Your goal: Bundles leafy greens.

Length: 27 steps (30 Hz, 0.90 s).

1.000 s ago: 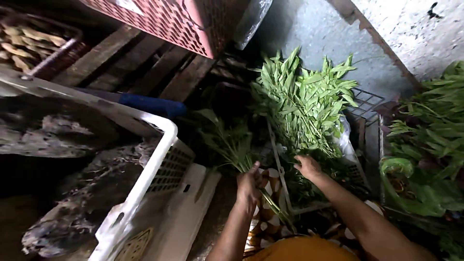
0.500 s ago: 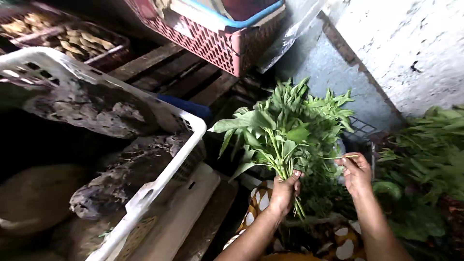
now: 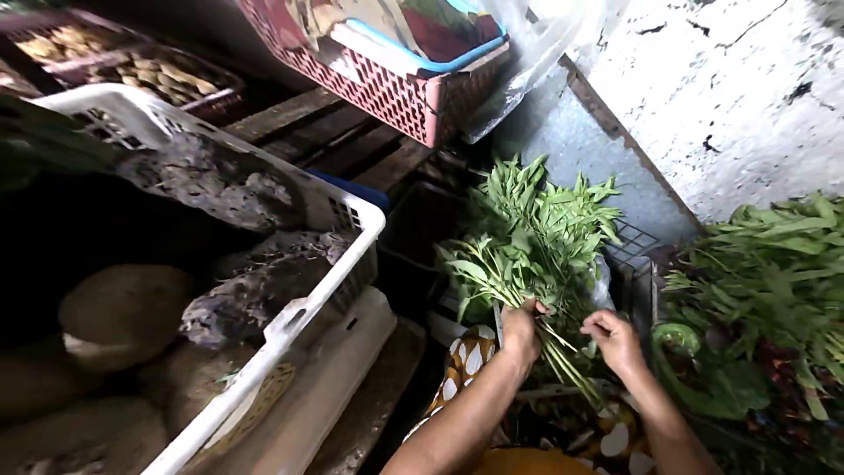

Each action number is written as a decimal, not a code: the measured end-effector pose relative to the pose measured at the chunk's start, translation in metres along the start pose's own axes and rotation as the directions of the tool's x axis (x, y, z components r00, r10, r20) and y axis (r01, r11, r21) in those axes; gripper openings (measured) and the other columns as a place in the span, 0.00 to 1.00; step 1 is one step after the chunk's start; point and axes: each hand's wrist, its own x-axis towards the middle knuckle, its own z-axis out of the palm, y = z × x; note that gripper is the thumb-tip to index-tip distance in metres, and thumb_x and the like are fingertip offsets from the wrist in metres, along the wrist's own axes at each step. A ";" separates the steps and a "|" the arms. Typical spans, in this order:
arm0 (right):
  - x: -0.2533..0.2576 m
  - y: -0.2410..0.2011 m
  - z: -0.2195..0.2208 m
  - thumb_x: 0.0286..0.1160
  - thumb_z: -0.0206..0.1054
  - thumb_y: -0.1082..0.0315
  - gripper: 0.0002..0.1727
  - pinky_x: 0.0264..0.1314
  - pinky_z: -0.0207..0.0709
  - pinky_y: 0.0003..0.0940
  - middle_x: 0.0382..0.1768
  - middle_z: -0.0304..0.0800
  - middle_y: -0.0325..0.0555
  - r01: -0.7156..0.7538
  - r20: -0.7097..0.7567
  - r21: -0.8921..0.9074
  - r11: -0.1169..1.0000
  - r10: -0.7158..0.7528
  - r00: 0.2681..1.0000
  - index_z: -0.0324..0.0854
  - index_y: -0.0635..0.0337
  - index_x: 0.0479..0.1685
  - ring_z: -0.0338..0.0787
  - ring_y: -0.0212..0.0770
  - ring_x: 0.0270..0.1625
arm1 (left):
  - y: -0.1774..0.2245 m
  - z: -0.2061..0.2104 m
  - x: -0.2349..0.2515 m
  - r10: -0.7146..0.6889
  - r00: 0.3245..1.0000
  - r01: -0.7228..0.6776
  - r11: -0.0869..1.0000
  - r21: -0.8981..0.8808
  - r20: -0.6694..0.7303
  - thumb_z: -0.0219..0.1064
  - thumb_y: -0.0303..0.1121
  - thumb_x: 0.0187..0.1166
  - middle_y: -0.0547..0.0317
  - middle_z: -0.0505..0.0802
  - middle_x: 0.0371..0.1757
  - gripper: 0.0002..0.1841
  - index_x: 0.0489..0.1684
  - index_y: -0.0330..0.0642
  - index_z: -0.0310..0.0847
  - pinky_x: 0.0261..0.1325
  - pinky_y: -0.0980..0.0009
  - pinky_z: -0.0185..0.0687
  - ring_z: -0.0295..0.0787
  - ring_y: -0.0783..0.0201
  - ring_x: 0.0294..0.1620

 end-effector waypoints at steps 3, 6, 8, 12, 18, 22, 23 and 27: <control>0.010 -0.014 -0.012 0.82 0.67 0.59 0.16 0.79 0.75 0.50 0.72 0.84 0.53 -0.038 0.063 -0.120 0.992 0.046 0.997 0.90 0.58 0.57 0.82 0.49 0.76 | -0.009 0.004 0.001 0.148 0.989 -0.149 0.986 0.069 0.030 0.54 0.24 0.91 0.52 0.88 0.29 0.07 0.58 0.31 0.71 0.38 0.67 0.88 0.88 0.62 0.28; 0.001 -0.046 0.007 0.89 0.57 0.53 0.29 0.89 0.64 0.49 0.85 0.69 0.56 -0.060 0.242 -0.093 0.994 0.081 0.967 0.70 0.58 0.84 0.70 0.50 0.87 | -0.018 0.021 -0.012 0.186 0.976 -0.194 0.979 0.061 0.117 0.52 0.27 0.92 0.49 0.93 0.38 0.10 0.62 0.30 0.70 0.51 0.63 0.89 0.92 0.60 0.41; -0.011 -0.059 0.024 0.94 0.48 0.57 0.29 0.87 0.67 0.47 0.79 0.78 0.59 -0.074 0.207 -0.065 0.995 0.086 0.975 0.64 0.64 0.87 0.78 0.49 0.81 | -0.015 0.032 -0.020 0.131 0.971 -0.129 0.991 -0.020 0.200 0.50 0.32 0.94 0.46 0.95 0.40 0.13 0.59 0.30 0.74 0.53 0.62 0.88 0.94 0.58 0.44; -0.024 -0.047 0.026 0.93 0.51 0.56 0.26 0.66 0.82 0.56 0.53 0.91 0.63 -0.030 0.151 -0.120 0.992 0.048 0.987 0.74 0.69 0.74 0.92 0.57 0.57 | -0.005 0.028 -0.021 -0.155 0.943 0.136 0.987 0.081 0.294 0.48 0.46 0.95 0.44 0.95 0.37 0.25 0.48 0.31 0.82 0.46 0.59 0.89 0.94 0.55 0.40; -0.005 -0.009 -0.027 0.95 0.49 0.51 0.27 0.70 0.76 0.65 0.58 0.88 0.67 -0.176 0.400 -0.380 0.908 0.333 0.854 0.75 0.66 0.72 0.88 0.64 0.64 | -0.011 -0.012 -0.043 -0.320 0.767 -0.579 0.030 0.815 0.556 0.67 0.49 0.84 0.43 0.92 0.58 0.27 0.68 0.34 0.80 0.70 0.47 0.82 0.89 0.48 0.62; -0.001 -0.020 -0.052 0.89 0.59 0.64 0.22 0.80 0.70 0.58 0.68 0.84 0.65 -0.070 0.575 -0.319 0.945 0.251 0.779 0.77 0.67 0.74 0.83 0.59 0.73 | -0.024 -0.010 -0.048 -0.213 0.242 -0.868 -0.483 0.113 0.947 0.52 0.30 0.90 0.40 0.79 0.82 0.24 0.85 0.37 0.67 0.85 0.38 0.62 0.74 0.43 0.84; 0.002 -0.027 -0.055 0.89 0.59 0.63 0.20 0.77 0.73 0.56 0.65 0.86 0.64 -0.022 0.613 -0.276 0.961 0.194 0.766 0.79 0.68 0.71 0.86 0.57 0.69 | -0.025 -0.006 -0.039 -0.245 0.233 -0.844 -0.532 0.070 0.941 0.50 0.28 0.90 0.36 0.79 0.81 0.27 0.90 0.35 0.59 0.84 0.36 0.61 0.74 0.40 0.83; 0.011 -0.038 -0.056 0.88 0.62 0.57 0.20 0.65 0.80 0.48 0.55 0.89 0.56 -0.013 0.619 -0.196 0.981 0.134 0.774 0.82 0.63 0.66 0.89 0.47 0.56 | -0.017 -0.002 -0.021 -0.254 0.307 -0.786 -0.611 0.094 0.917 0.54 0.27 0.88 0.38 0.93 0.52 0.26 0.86 0.32 0.63 0.54 0.45 0.87 0.94 0.39 0.51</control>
